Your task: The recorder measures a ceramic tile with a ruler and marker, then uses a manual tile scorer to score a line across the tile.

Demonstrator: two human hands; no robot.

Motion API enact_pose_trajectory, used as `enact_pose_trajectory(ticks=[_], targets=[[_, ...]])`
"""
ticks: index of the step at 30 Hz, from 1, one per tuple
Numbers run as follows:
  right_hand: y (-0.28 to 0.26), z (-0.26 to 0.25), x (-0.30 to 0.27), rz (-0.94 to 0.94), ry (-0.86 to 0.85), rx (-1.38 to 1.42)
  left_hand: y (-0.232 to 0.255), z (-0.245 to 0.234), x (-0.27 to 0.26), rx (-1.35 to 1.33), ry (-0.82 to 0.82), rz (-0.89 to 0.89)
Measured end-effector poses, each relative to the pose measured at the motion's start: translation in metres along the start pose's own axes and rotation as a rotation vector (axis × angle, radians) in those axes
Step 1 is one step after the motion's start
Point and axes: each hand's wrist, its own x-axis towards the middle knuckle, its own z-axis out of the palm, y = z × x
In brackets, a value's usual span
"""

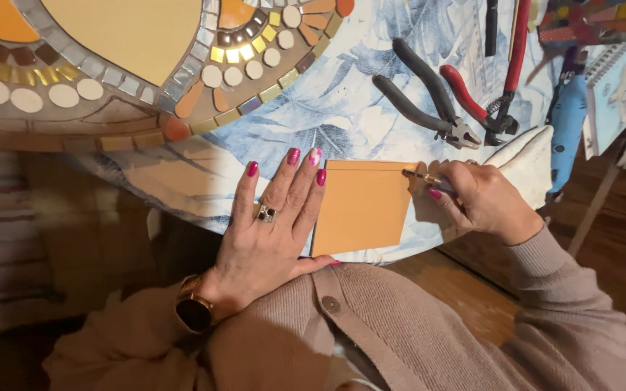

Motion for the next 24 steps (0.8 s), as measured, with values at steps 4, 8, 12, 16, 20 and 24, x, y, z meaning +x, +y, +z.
enact_pose_trajectory(ticks=[4, 8, 12, 16, 20, 24], targets=[[-0.001, 0.001, 0.001, -0.015, 0.031, 0.022, 0.005, -0.005, 0.003, 0.041, -0.070, 0.009], [0.001, 0.004, -0.001, -0.082, 0.087, 0.012, 0.009, -0.012, 0.007, -0.138, -0.048, -0.006], [0.005, 0.004, -0.003, -0.057, 0.039, 0.004, 0.014, -0.017, 0.010, -0.110, -0.049, -0.019], [0.006, 0.003, 0.000, -0.103, 0.090, -0.030, 0.019, -0.022, 0.013, -0.057, -0.046, -0.027], [0.008, 0.002, 0.004, -0.166, 0.105, -0.013, 0.022, -0.024, 0.013, -0.075, -0.031, -0.023], [0.014, 0.005, 0.006, -0.200, 0.090, -0.034, 0.022, -0.022, 0.011, -0.103, -0.019, -0.018]])
